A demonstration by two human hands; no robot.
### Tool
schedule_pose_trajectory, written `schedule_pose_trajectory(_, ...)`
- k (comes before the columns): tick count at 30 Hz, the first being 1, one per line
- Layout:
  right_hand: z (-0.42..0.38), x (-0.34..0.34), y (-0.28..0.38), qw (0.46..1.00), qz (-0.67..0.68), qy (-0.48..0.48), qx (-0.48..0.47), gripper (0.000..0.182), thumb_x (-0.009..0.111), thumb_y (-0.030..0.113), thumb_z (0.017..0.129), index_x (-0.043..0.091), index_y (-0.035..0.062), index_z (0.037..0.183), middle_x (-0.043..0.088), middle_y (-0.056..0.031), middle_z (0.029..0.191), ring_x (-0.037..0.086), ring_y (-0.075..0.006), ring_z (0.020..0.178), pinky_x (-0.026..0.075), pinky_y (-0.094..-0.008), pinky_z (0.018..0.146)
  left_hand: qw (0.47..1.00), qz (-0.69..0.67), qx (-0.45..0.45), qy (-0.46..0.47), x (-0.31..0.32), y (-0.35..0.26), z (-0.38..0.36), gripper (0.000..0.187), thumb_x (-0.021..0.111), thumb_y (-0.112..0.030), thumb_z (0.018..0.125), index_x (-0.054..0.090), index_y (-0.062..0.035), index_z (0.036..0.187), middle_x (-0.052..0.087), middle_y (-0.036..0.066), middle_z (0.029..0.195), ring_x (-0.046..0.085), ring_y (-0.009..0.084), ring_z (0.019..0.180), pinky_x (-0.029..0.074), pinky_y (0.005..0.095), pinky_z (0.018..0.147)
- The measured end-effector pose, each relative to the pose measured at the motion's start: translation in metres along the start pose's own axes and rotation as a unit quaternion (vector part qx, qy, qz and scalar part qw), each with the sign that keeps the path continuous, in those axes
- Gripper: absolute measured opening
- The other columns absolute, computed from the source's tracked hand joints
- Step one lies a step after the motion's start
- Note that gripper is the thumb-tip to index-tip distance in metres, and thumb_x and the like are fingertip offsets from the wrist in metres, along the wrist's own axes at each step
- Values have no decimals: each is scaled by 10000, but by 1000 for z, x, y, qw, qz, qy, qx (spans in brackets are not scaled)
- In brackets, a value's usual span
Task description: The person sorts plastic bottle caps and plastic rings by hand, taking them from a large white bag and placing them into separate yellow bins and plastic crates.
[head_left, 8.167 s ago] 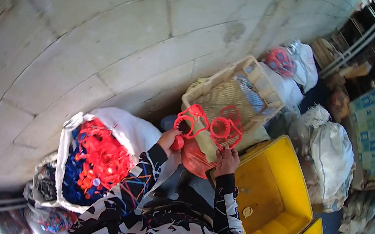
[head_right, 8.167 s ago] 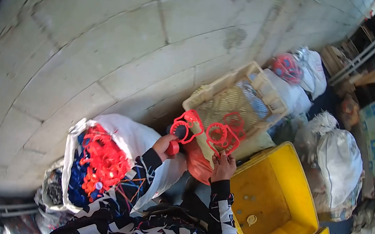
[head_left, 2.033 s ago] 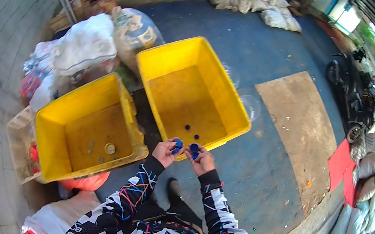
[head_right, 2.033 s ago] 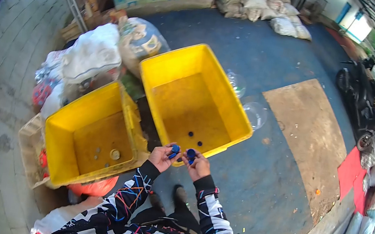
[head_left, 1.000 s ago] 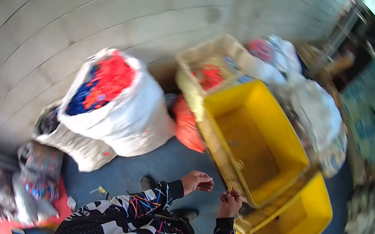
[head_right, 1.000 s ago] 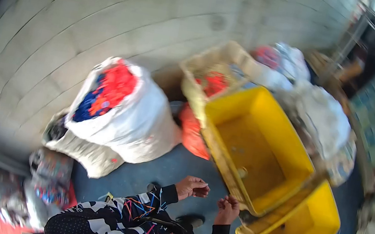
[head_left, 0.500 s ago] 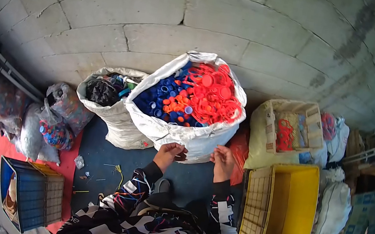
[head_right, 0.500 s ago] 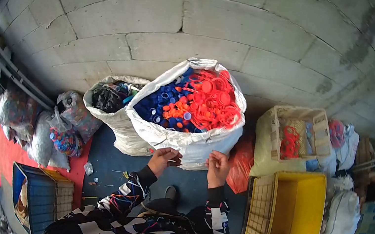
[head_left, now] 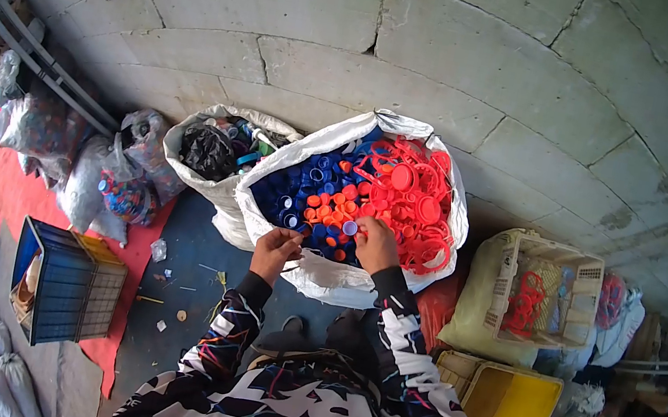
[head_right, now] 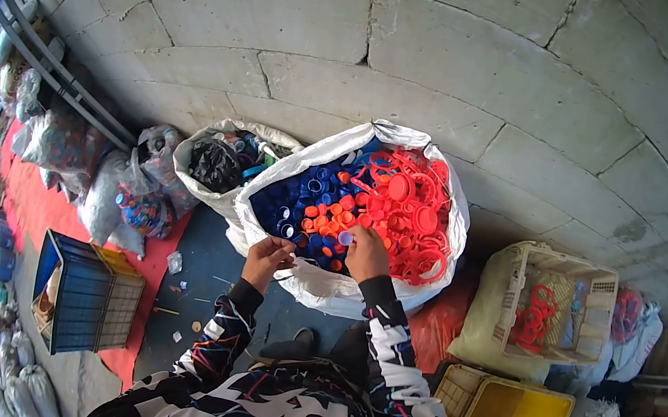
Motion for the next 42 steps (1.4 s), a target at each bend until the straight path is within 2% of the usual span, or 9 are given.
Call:
schedule_pose_trajectory(6, 34, 22, -9, 995, -34, 83, -50, 177, 583, 48, 741, 592, 54, 918, 586, -165, 908, 573, -367, 866, 474, -446, 756, 998, 37, 39, -44, 24, -12, 25, 131, 612, -47, 837, 591, 23, 945, 640, 81, 869, 633, 144, 785, 544, 277, 718)
schedule_pose_trajectory(12, 46, 54, -17, 987, -82, 108, -81, 177, 575, 103, 758, 651, 127, 916, 580, -132, 935, 572, -321, 909, 485, -430, 755, 959, 266, 88, -49, 13, -5, 58, 136, 635, -44, 784, 614, 18, 903, 652, 107, 848, 656, 176, 736, 525, 276, 671)
schedule_pose_trajectory(15, 48, 65, -18, 979, -117, 148, -80, 192, 562, 120, 766, 666, 137, 927, 560, -125, 989, 562, -309, 943, 486, -423, 771, 876, 446, 170, -64, 22, -20, 80, 160, 653, -52, 749, 631, -22, 905, 650, 120, 844, 656, 227, 682, 512, 311, 623)
schedule_pose_trajectory(19, 50, 76, -19, 977, -130, 165, -50, 255, 590, 61, 733, 666, 135, 965, 540, -101, 1061, 545, -306, 987, 469, -410, 822, 753, 598, 273, -28, 37, -33, 106, 302, 686, -33, 656, 637, -60, 953, 650, 111, 910, 620, 286, 838, 464, 360, 778)
schedule_pose_trajectory(29, 61, 59, -44, 996, 38, 74, 23, 193, 607, -20, 695, 659, 36, 873, 631, -126, 799, 620, -326, 773, 506, -383, 704, 748, 623, 213, 88, 34, -2, 142, 228, 659, -162, 710, 641, -116, 932, 636, 91, 944, 580, 323, 875, 471, 419, 754)
schedule_pose_trajectory(31, 60, 52, -51, 991, 101, 31, 81, 119, 609, -7, 758, 664, 18, 860, 655, -92, 774, 641, -235, 737, 510, -324, 653, 761, 608, 206, 92, 33, -4, 145, 208, 656, -161, 715, 640, -110, 917, 637, 99, 922, 594, 323, 857, 480, 427, 737)
schedule_pose_trajectory(35, 50, 45, -60, 902, 329, 51, 275, 169, 552, -24, 814, 659, 8, 940, 662, -77, 828, 623, -167, 731, 494, -278, 645, 792, 572, 200, 72, 38, -25, 141, 168, 645, -139, 728, 636, -97, 890, 636, 126, 852, 622, 311, 782, 504, 416, 671)
schedule_pose_trajectory(39, 40, 45, -65, 706, 631, 35, 321, 255, 495, -54, 826, 626, -6, 1039, 641, -96, 947, 593, -155, 766, 469, -252, 631, 867, 467, 156, 83, 36, -31, 144, 123, 618, -116, 789, 618, -50, 893, 637, 119, 778, 638, 259, 729, 525, 355, 631)
schedule_pose_trajectory(42, 35, 41, -63, 609, 727, 33, 316, 268, 456, -11, 827, 616, 2, 1041, 614, -132, 1009, 586, -203, 778, 462, -275, 616, 982, 145, -39, 116, 26, -4, 148, 118, 590, -111, 839, 581, -22, 914, 622, 88, 794, 643, 216, 740, 533, 314, 619)
Point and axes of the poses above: each hand's wrist, its own z-axis towards the middle knuckle, its own x-axis out of the palm, y = z × x, the point moved 6 cm from there along z, towards the middle knuckle
